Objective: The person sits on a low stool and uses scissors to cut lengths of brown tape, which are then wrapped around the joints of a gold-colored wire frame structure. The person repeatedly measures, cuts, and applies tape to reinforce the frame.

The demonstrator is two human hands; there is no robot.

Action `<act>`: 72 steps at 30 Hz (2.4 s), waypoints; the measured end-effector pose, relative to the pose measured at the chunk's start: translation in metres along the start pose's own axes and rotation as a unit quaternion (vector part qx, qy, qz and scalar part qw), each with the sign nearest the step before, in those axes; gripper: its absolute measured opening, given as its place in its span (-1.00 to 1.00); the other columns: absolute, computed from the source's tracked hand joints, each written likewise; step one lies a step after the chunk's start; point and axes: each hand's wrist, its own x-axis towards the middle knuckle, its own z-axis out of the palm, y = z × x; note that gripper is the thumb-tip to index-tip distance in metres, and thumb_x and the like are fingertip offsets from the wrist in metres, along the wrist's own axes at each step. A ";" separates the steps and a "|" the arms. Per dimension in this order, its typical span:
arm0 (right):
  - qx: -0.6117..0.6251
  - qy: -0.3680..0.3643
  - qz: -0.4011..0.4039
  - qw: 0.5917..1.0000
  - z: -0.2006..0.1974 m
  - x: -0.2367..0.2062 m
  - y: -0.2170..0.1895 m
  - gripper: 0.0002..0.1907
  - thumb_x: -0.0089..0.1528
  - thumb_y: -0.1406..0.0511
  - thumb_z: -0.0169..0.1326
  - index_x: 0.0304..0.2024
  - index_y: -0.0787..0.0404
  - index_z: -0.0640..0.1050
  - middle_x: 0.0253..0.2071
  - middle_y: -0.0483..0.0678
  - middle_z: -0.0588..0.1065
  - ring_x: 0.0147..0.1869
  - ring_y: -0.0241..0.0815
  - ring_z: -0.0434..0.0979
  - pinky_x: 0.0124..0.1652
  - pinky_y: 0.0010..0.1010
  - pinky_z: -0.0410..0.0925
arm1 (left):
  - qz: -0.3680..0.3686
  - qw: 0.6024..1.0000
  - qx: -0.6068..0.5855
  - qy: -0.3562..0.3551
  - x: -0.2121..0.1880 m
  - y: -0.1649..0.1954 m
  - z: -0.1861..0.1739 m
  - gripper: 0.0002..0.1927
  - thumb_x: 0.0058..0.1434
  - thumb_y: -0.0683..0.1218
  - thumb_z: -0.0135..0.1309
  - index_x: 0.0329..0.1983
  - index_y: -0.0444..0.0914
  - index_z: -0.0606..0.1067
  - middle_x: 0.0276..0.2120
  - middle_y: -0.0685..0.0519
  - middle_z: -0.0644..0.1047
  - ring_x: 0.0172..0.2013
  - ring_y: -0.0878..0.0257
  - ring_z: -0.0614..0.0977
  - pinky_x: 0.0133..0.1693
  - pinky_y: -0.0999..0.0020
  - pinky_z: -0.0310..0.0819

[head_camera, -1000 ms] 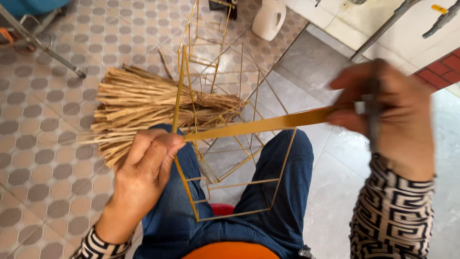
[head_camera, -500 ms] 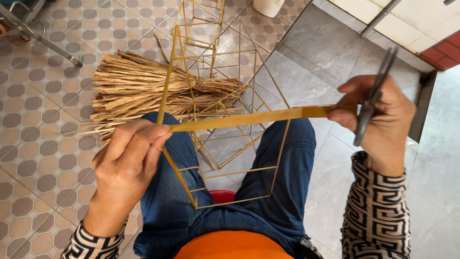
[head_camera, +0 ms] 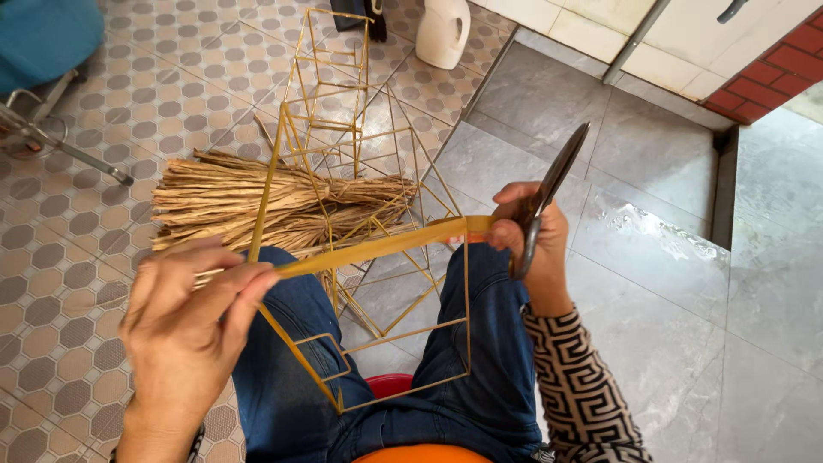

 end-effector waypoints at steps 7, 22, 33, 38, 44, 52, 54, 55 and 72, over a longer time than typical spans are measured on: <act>0.129 0.019 -0.016 0.991 0.029 -0.016 0.024 -0.67 0.37 0.28 0.20 0.08 0.32 0.44 -0.43 -0.15 0.41 -0.41 -0.38 0.38 -0.35 -0.56 0.31 | 0.104 0.992 -0.004 -0.075 0.023 0.020 0.024 -0.82 0.14 -0.12 0.28 -0.21 -0.26 0.63 -0.24 0.01 0.61 -0.13 0.07 0.65 -0.04 0.13 0.53; 0.169 0.081 0.007 0.982 0.032 -0.031 0.047 -0.59 0.37 0.16 0.17 0.09 0.30 0.40 -0.37 -0.16 0.41 -0.42 -0.40 0.37 -0.41 -0.62 0.28 | 0.153 0.965 -0.081 -0.199 0.061 0.098 0.114 -0.72 0.20 -0.13 0.07 -0.01 -0.19 0.45 -0.37 0.05 0.53 -0.40 0.12 0.66 -0.44 0.22 0.52; 0.177 0.018 0.002 0.984 0.049 -0.029 0.045 -0.55 0.36 0.08 0.19 0.04 0.28 0.40 -0.52 -0.13 0.37 -0.45 -0.32 0.39 -0.30 -0.45 0.41 | -0.028 0.959 -0.187 -0.213 0.033 -0.009 0.038 -0.84 0.13 -0.04 0.26 -0.31 -0.21 0.64 -0.46 0.08 0.52 -0.46 0.18 0.58 -0.39 0.31 0.48; 0.210 0.023 0.030 0.977 0.051 -0.028 0.054 -0.60 0.35 0.15 0.20 0.02 0.30 0.41 -0.39 -0.13 0.38 -0.43 -0.32 0.38 -0.32 -0.45 0.40 | -0.110 0.934 -0.261 -0.219 0.025 -0.028 0.016 -0.74 0.18 -0.17 0.16 -0.05 -0.16 0.64 -0.36 0.09 0.56 -0.38 0.23 0.65 -0.36 0.44 0.57; 0.208 0.049 0.035 0.976 0.049 -0.029 0.054 -0.62 0.37 0.16 0.16 0.04 0.30 0.40 -0.50 -0.13 0.36 -0.47 -0.33 0.38 -0.30 -0.45 0.43 | 0.029 0.987 -0.021 -0.158 0.025 0.017 0.038 -0.85 0.27 -0.15 0.10 -0.12 -0.27 0.56 -0.28 0.00 0.60 -0.38 0.08 0.67 -0.36 0.16 0.58; 0.215 0.062 0.041 0.974 0.044 -0.033 0.054 -0.60 0.37 0.15 0.17 0.03 0.31 0.39 -0.49 -0.11 0.39 -0.48 -0.33 0.36 -0.36 -0.52 0.35 | 0.128 0.982 -0.057 -0.128 0.065 0.101 0.106 -0.84 0.29 -0.07 0.06 -0.26 -0.27 0.42 -0.44 -0.01 0.49 -0.41 0.11 0.62 -0.39 0.20 0.50; 0.194 0.087 0.045 0.976 0.042 -0.034 0.055 -0.58 0.38 0.13 0.16 0.04 0.34 0.41 -0.43 -0.09 0.41 -0.45 -0.34 0.34 -0.40 -0.57 0.28 | 0.106 0.976 -0.084 -0.170 0.071 0.105 0.109 -0.84 0.31 -0.05 0.03 -0.27 -0.24 0.43 -0.46 -0.02 0.53 -0.43 0.07 0.64 -0.41 0.17 0.51; 0.201 0.085 0.043 0.975 0.041 -0.035 0.055 -0.58 0.37 0.13 0.17 0.03 0.32 0.40 -0.47 -0.10 0.40 -0.47 -0.33 0.35 -0.40 -0.54 0.31 | 0.079 0.968 -0.105 -0.214 0.073 0.104 0.108 -0.81 0.35 -0.02 0.01 -0.28 -0.23 0.43 -0.48 -0.01 0.56 -0.45 0.04 0.65 -0.42 0.14 0.50; 0.213 0.026 0.075 0.974 0.051 -0.045 0.064 -0.61 0.36 0.17 0.19 0.01 0.30 0.40 -0.50 -0.12 0.38 -0.46 -0.33 0.38 -0.33 -0.46 0.40 | -0.007 0.978 0.065 -0.199 -0.004 -0.039 0.008 -0.83 0.17 0.00 0.19 -0.26 -0.16 0.61 -0.29 0.11 0.65 -0.17 0.16 0.67 0.32 -0.07 0.28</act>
